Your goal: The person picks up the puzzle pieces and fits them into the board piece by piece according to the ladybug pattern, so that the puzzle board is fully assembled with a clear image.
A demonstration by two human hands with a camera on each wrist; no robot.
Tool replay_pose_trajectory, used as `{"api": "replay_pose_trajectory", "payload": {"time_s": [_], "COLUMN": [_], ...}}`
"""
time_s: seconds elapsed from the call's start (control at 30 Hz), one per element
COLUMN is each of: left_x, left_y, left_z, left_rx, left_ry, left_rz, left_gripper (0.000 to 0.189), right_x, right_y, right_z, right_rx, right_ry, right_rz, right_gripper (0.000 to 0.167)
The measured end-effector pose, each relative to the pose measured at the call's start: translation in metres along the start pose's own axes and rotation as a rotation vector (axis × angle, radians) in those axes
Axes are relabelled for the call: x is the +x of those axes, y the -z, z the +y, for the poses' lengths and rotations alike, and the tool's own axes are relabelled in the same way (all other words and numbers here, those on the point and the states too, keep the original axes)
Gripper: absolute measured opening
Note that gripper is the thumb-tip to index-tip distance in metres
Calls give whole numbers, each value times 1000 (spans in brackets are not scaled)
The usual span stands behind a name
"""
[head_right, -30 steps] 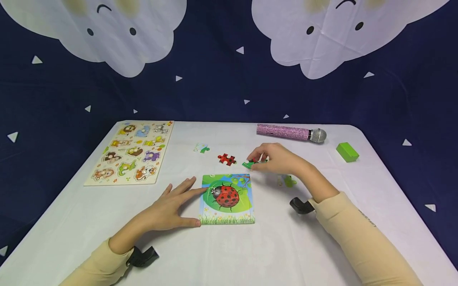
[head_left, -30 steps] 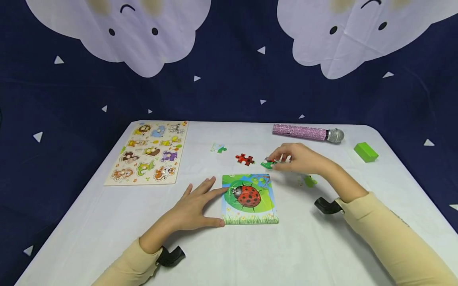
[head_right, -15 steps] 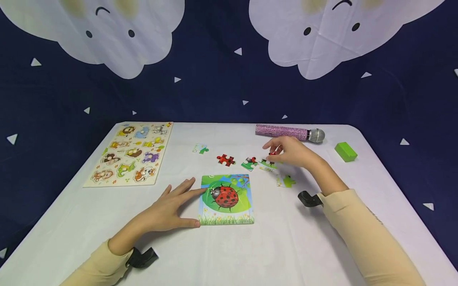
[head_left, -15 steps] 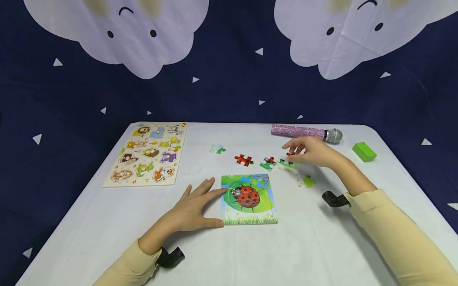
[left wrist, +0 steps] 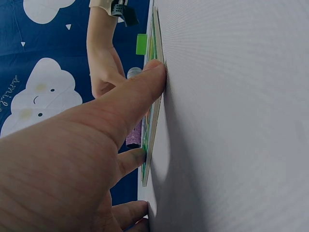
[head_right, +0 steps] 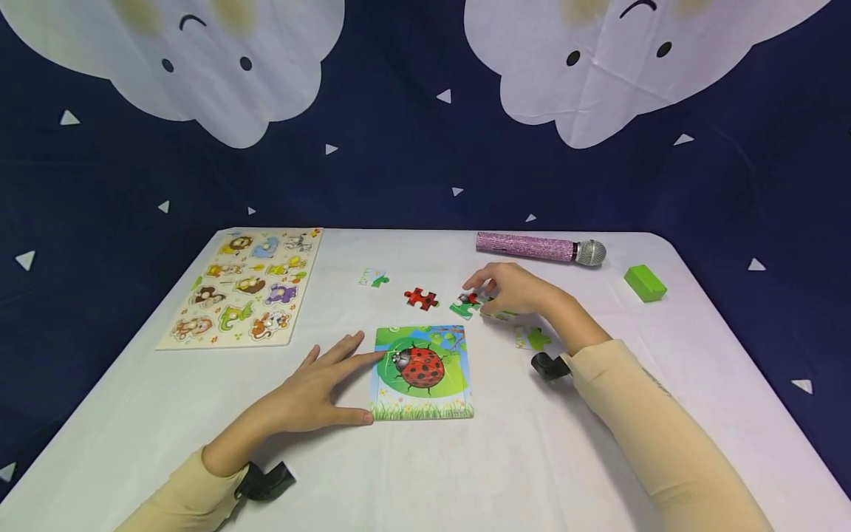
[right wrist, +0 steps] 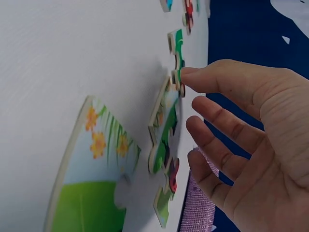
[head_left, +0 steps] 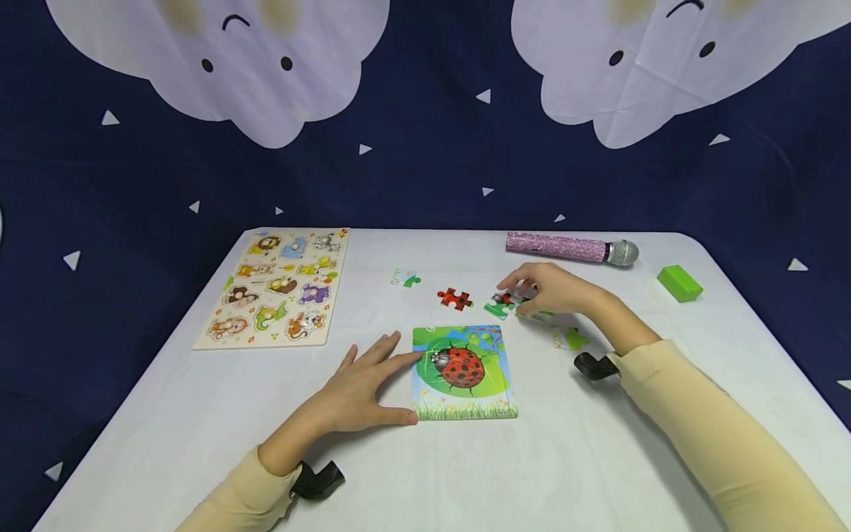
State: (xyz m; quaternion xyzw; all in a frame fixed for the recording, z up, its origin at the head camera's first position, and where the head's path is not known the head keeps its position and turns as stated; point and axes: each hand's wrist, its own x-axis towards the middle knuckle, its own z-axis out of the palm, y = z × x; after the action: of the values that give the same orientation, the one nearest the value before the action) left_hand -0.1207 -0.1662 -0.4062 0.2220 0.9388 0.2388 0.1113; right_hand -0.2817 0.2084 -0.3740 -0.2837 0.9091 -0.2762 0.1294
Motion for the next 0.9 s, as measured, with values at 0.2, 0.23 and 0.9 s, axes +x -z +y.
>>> {"api": "replay_pose_trajectory", "payload": {"time_s": [0.2, 0.23, 0.9], "left_x": [0, 0, 0], "left_y": [0, 0, 0], "left_z": [0, -1, 1], "left_rx": [3, 3, 2], "left_ry": [4, 4, 1], "left_rz": [1, 1, -2], "left_gripper": [93, 93, 93], "right_x": [9, 11, 29], "right_y": [-4, -4, -7], "right_z": [-3, -3, -3], "right_rx": [-9, -16, -22], "right_ry": [29, 32, 2], "right_rz": [-39, -44, -89], "right_gripper": [47, 46, 43]}}
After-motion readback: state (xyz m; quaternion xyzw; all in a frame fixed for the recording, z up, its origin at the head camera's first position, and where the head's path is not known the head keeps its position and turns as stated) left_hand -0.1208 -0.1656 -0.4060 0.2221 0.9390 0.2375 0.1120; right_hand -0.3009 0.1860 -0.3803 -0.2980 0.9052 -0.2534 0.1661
